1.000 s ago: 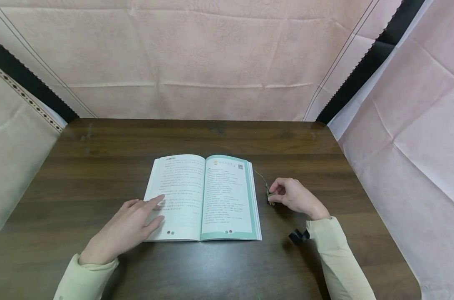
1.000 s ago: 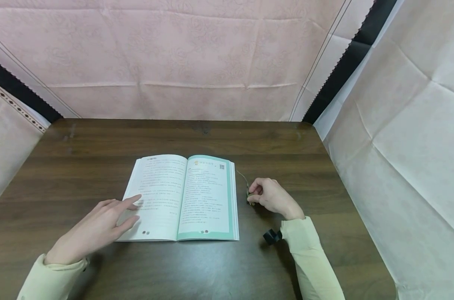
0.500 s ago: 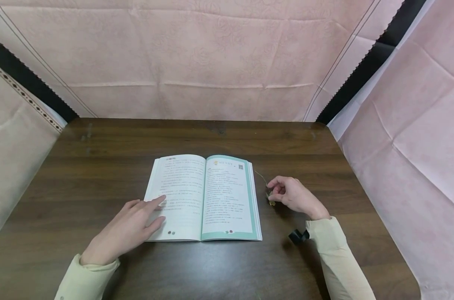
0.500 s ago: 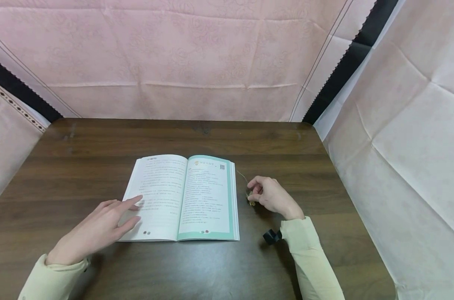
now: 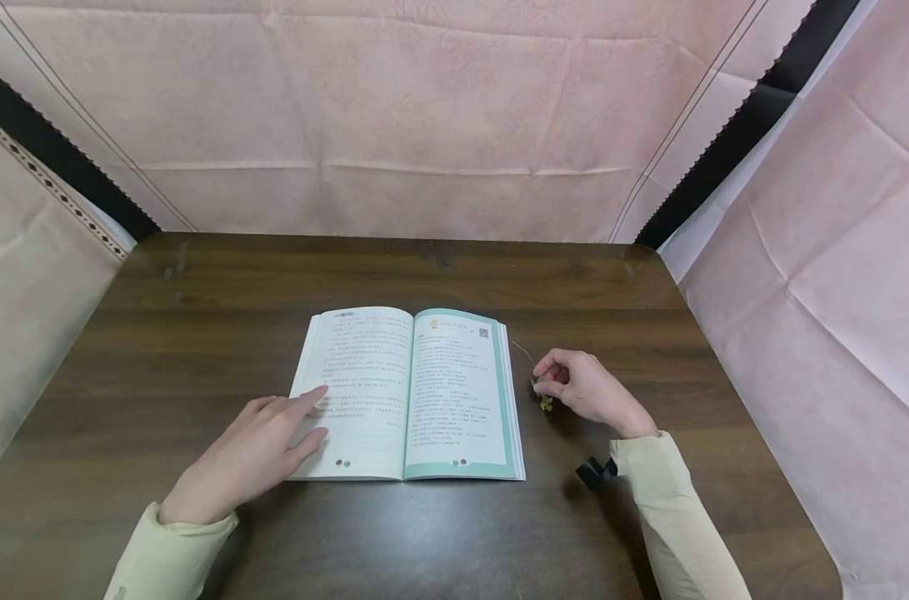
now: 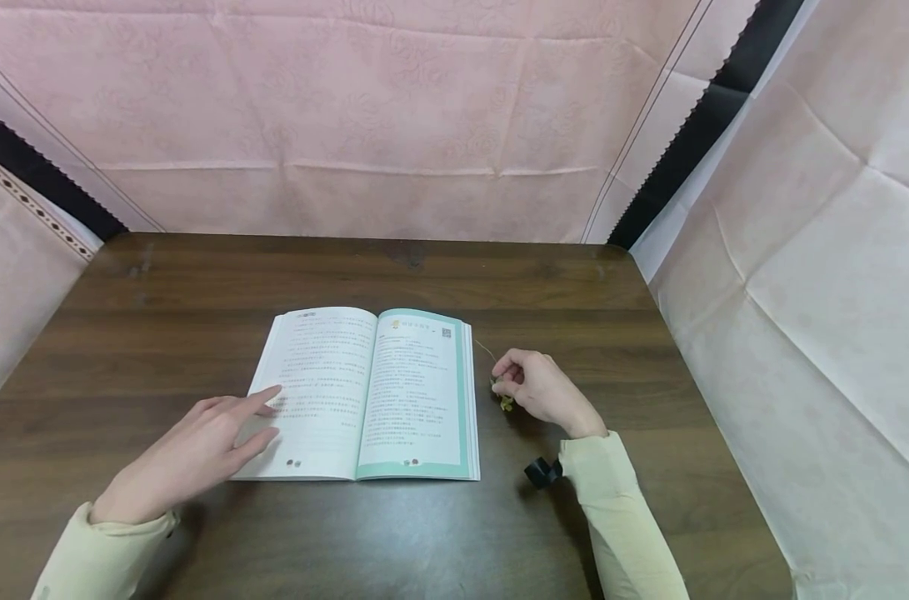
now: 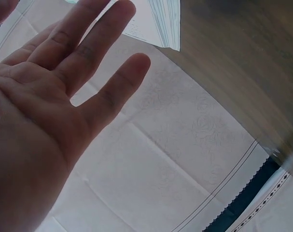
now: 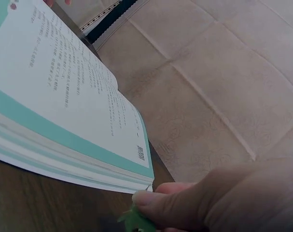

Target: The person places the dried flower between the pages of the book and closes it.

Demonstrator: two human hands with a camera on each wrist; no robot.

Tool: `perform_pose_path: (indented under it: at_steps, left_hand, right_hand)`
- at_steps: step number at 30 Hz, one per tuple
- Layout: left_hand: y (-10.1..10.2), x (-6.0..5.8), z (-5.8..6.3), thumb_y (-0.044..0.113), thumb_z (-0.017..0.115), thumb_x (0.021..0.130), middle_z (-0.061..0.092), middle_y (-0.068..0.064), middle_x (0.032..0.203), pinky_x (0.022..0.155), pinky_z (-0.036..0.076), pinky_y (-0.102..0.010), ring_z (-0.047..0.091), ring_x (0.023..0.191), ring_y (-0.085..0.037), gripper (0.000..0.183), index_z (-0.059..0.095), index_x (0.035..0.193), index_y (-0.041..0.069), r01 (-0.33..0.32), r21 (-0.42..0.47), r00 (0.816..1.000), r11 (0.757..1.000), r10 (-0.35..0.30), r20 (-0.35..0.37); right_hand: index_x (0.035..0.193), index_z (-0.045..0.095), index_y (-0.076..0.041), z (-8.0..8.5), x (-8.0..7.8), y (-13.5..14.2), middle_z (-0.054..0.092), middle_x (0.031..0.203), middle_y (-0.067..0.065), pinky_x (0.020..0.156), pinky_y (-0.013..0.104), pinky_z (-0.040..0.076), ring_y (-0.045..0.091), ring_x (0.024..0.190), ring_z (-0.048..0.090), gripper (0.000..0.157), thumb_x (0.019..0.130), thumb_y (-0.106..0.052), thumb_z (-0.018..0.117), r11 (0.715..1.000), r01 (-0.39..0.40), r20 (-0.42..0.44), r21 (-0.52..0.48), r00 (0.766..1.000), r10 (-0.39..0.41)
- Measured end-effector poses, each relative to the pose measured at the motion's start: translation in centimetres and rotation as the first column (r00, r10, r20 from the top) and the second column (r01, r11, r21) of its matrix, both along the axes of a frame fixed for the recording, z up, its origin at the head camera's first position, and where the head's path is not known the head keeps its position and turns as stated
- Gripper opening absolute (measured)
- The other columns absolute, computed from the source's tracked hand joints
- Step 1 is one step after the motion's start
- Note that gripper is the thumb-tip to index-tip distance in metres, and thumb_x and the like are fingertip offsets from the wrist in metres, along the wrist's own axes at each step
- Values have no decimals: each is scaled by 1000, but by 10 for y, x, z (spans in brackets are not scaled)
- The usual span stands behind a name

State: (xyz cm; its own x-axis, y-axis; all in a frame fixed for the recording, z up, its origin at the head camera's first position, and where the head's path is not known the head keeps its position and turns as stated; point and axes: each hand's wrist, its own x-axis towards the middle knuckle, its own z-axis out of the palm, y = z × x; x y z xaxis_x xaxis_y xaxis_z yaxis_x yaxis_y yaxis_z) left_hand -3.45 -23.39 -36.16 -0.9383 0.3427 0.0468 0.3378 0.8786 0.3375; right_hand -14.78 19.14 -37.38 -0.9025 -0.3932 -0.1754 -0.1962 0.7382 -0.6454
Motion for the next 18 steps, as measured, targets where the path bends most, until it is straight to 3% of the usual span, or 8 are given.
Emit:
perform_pose_path:
  at_steps: [18]
  left_hand:
    - [-4, 1, -1, 23, 63, 93, 66, -16, 121, 97, 38, -57, 62, 106, -37, 50, 54, 134, -3, -26, -9, 1000, 1000, 26, 13]
  right_hand:
    - [103, 66, -14, 4, -1, -23, 62, 89, 0, 65, 34, 52, 21, 81, 57, 16, 89, -17, 73, 997, -25, -15, -77, 1000, 24]
